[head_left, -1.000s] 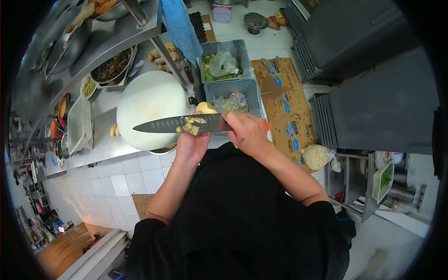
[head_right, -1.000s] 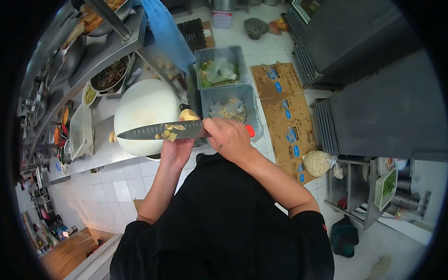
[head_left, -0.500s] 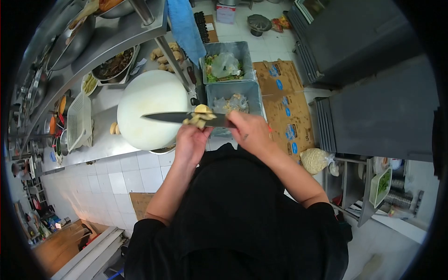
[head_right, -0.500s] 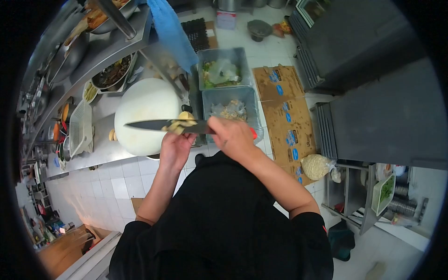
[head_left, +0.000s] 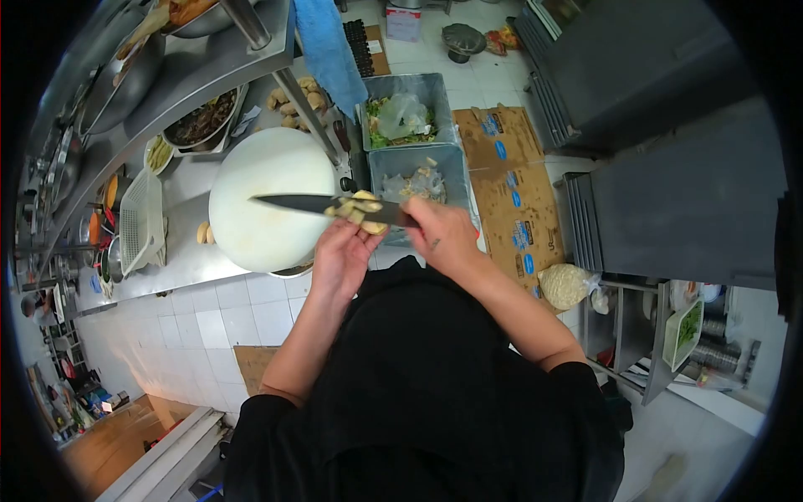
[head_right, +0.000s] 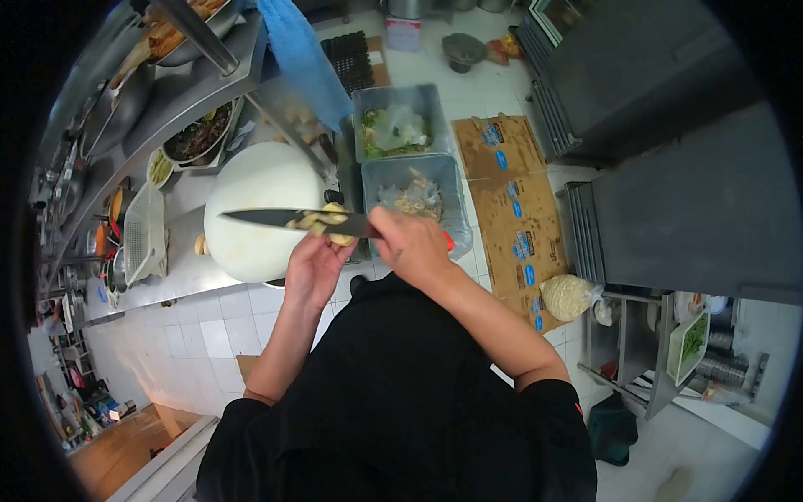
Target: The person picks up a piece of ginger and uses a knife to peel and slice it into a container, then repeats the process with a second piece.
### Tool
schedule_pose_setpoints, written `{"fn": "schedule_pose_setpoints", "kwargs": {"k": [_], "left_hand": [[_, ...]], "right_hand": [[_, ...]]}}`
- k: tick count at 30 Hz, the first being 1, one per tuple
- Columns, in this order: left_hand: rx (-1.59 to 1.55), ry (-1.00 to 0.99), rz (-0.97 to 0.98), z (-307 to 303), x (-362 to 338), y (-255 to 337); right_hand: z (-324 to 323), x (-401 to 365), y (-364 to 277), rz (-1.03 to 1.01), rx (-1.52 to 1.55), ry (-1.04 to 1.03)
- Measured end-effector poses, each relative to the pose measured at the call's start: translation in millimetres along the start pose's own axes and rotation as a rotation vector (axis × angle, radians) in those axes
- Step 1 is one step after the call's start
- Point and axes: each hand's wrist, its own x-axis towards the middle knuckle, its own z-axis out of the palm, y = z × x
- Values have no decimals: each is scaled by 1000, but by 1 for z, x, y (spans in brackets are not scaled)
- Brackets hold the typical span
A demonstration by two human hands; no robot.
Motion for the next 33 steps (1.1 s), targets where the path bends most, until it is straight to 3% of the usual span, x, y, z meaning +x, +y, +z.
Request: {"fn": "schedule_pose_setpoints", "kwargs": {"k": [3, 7, 9, 17, 22, 25, 27, 30, 33], "left_hand": [[17, 31, 28, 3, -2, 1], [20, -31, 22, 5, -3, 5], [41, -67, 0, 12, -4, 11], [46, -49, 66, 5, -7, 6], [100, -153, 42, 2, -11, 16], [103, -122, 65, 3, -9, 15], [119, -116, 64, -8, -6, 9], [107, -130, 103, 2, -9, 9], [106, -167, 123, -2, -12, 16]], "right_hand": [[-6, 11, -18, -48, 21, 9], [4, -2, 27, 0, -11, -9], [1, -3, 40, 163, -49, -40], [-16, 16, -17, -50, 36, -28], [-4, -10, 46, 62, -22, -53], [-11, -8, 33, 128, 3, -51], [-17, 3, 6, -4, 40, -29], [-18, 12, -12, -34, 46, -26], [-4, 5, 18, 33, 42, -55]]}}
